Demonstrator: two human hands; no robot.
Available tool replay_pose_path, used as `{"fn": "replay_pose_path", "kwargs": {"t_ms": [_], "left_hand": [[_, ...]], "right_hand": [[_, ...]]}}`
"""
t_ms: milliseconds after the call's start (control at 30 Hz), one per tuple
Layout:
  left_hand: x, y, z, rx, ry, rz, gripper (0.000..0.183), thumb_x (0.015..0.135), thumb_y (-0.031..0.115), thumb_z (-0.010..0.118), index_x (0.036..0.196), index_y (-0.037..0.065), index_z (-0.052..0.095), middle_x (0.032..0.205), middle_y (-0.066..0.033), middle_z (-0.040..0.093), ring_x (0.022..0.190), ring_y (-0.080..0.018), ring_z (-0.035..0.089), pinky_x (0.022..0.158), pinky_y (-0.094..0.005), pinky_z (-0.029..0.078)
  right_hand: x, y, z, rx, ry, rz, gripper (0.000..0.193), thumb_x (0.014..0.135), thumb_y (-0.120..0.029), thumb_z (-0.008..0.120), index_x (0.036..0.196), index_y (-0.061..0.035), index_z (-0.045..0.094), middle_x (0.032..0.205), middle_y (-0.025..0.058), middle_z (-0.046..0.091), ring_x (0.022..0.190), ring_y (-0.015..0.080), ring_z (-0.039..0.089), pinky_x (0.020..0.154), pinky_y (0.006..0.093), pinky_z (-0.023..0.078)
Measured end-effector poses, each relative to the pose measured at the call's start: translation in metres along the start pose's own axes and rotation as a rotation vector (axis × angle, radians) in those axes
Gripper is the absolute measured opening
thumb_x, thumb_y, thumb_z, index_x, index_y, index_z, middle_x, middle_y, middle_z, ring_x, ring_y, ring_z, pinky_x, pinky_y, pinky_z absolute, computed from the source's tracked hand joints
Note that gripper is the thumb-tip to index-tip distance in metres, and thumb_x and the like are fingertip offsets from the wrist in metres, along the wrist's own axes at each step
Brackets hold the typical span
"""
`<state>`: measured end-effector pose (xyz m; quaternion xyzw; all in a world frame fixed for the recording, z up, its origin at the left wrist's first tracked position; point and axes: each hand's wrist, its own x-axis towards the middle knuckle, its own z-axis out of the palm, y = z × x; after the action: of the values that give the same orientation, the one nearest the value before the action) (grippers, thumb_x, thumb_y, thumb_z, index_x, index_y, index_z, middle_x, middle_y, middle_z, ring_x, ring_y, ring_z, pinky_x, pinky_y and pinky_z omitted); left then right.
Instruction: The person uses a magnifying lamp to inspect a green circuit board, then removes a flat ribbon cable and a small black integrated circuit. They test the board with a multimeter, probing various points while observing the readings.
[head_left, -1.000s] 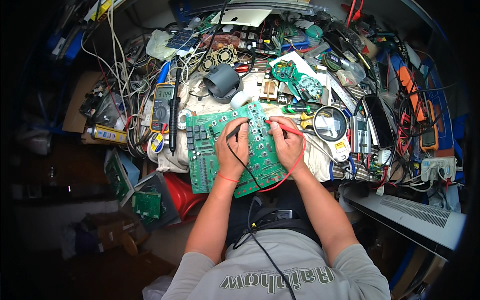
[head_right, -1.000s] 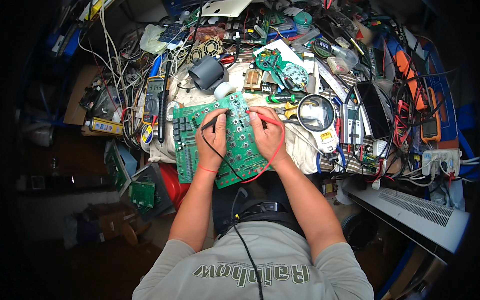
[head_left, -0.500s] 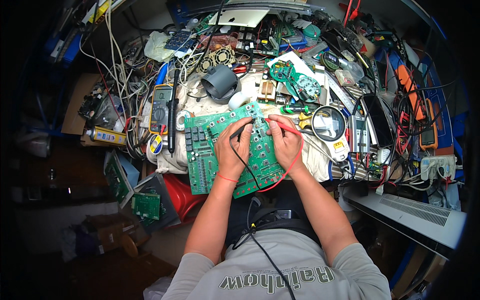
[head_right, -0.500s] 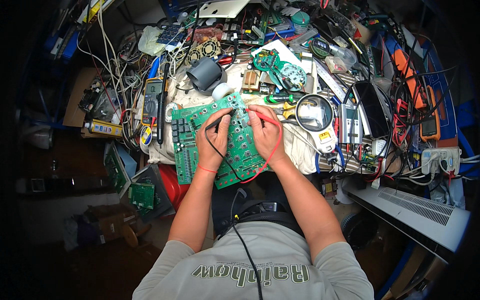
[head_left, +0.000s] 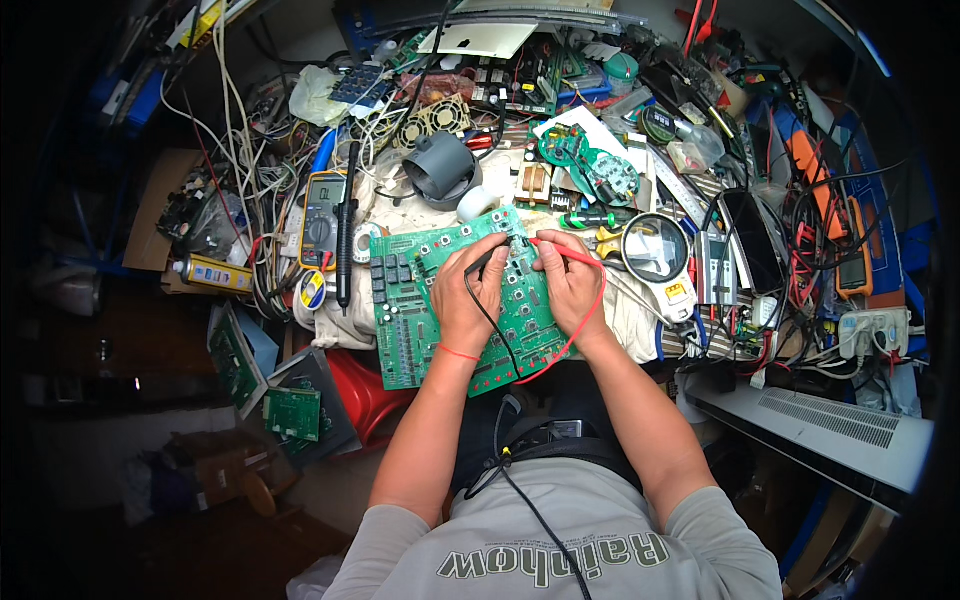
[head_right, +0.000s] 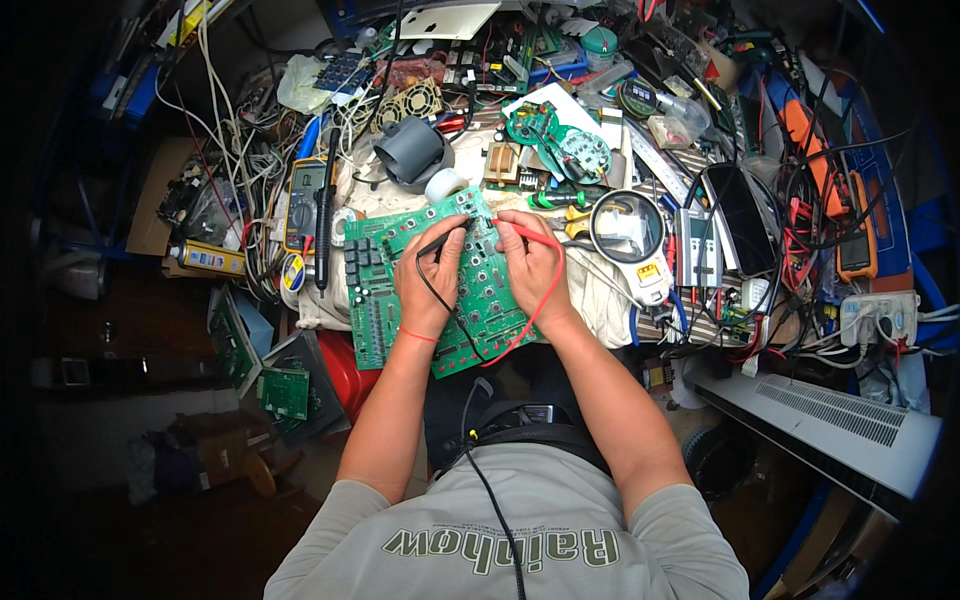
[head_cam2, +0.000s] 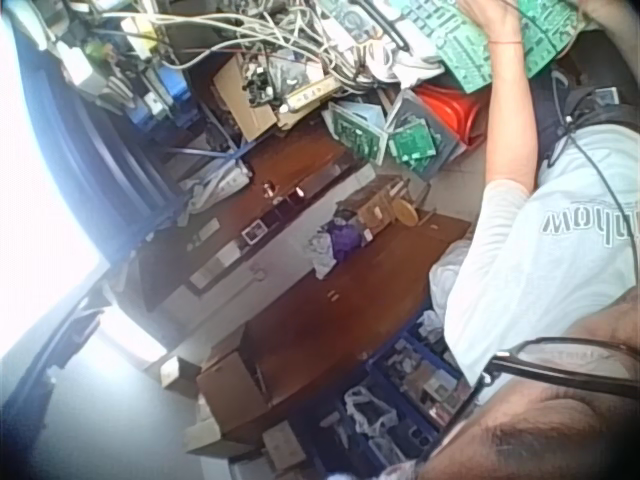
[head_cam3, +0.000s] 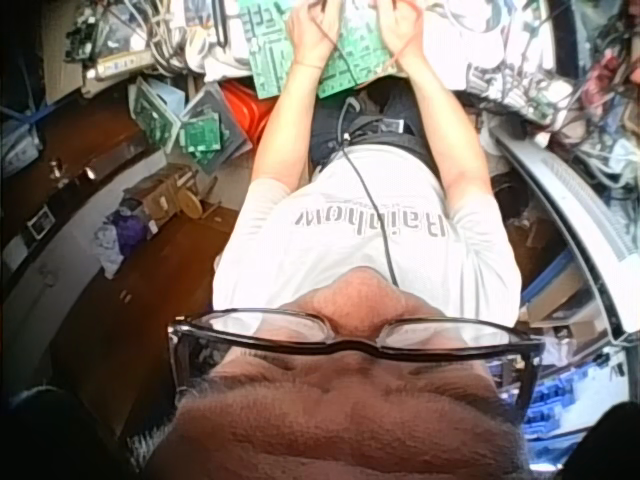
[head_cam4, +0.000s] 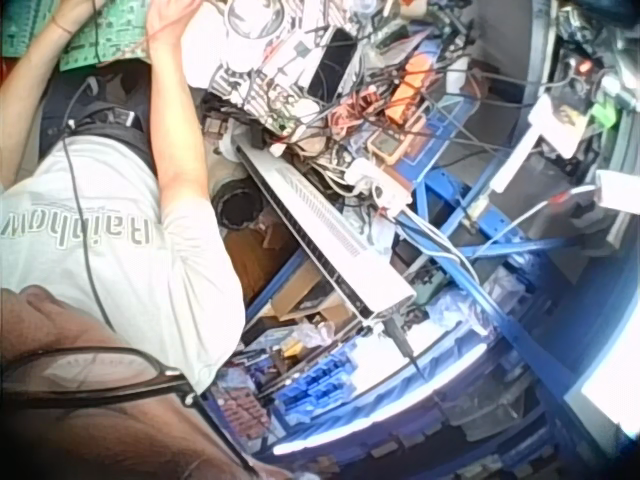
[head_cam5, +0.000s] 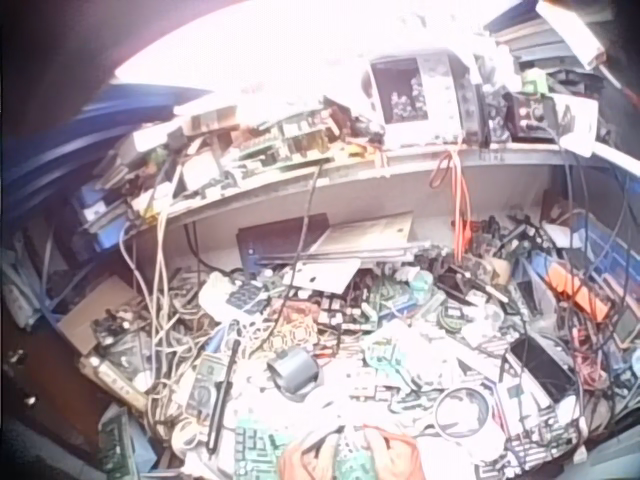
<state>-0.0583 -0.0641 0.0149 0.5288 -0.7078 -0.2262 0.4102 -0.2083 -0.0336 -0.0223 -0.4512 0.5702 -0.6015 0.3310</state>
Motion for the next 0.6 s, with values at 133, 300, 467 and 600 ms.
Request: {"fn": "replay_pose_path", "kwargs": {"t_ms": [133,300,467,600], "left_hand": [[0.0,0.002,0.0,-0.005,0.002,-0.006,0.021,0.097,0.027,0.077,0.116,0.017,0.08,0.096,-0.0096,0.077,0.089,-0.0276,0.073,0.077,-0.0373,0.057],[0.001,0.002,0.0,-0.003,0.011,-0.001,0.021,0.097,0.027,0.077,0.115,0.017,0.08,0.095,-0.009,0.078,0.088,-0.0273,0.073,0.076,-0.0379,0.056],[0.001,0.0,0.001,-0.006,0.018,0.028,0.02,0.098,0.026,0.076,0.115,0.017,0.08,0.095,-0.0091,0.077,0.088,-0.0286,0.073,0.078,-0.0392,0.056],[0.001,0.0,0.001,-0.012,0.023,0.048,0.02,0.098,0.026,0.075,0.116,0.016,0.079,0.096,-0.0096,0.077,0.089,-0.0295,0.072,0.078,-0.04,0.056]], "right_hand": [[0.005,-0.004,-0.004,-0.027,-0.038,0.014,0.031,0.11,-0.025,0.06,0.123,0.0017,0.068,0.092,0.0088,0.073,0.079,0.014,0.07,0.069,0.0288,0.054],[0.015,-0.007,-0.004,-0.077,-0.073,-0.007,0.031,0.11,-0.026,0.059,0.121,0.0017,0.068,0.086,0.008,0.071,0.075,0.0133,0.068,0.059,0.0286,0.053],[0.021,-0.011,-0.005,-0.152,-0.139,0.041,0.028,0.109,-0.025,0.061,0.117,0.001,0.069,0.087,0.0135,0.071,0.075,0.0217,0.071,0.066,0.0352,0.055],[0.022,-0.014,-0.006,-0.178,-0.148,0.067,0.028,0.108,-0.025,0.061,0.114,0.0008,0.07,0.089,0.0177,0.071,0.076,0.0296,0.072,0.071,0.0403,0.056]]}}
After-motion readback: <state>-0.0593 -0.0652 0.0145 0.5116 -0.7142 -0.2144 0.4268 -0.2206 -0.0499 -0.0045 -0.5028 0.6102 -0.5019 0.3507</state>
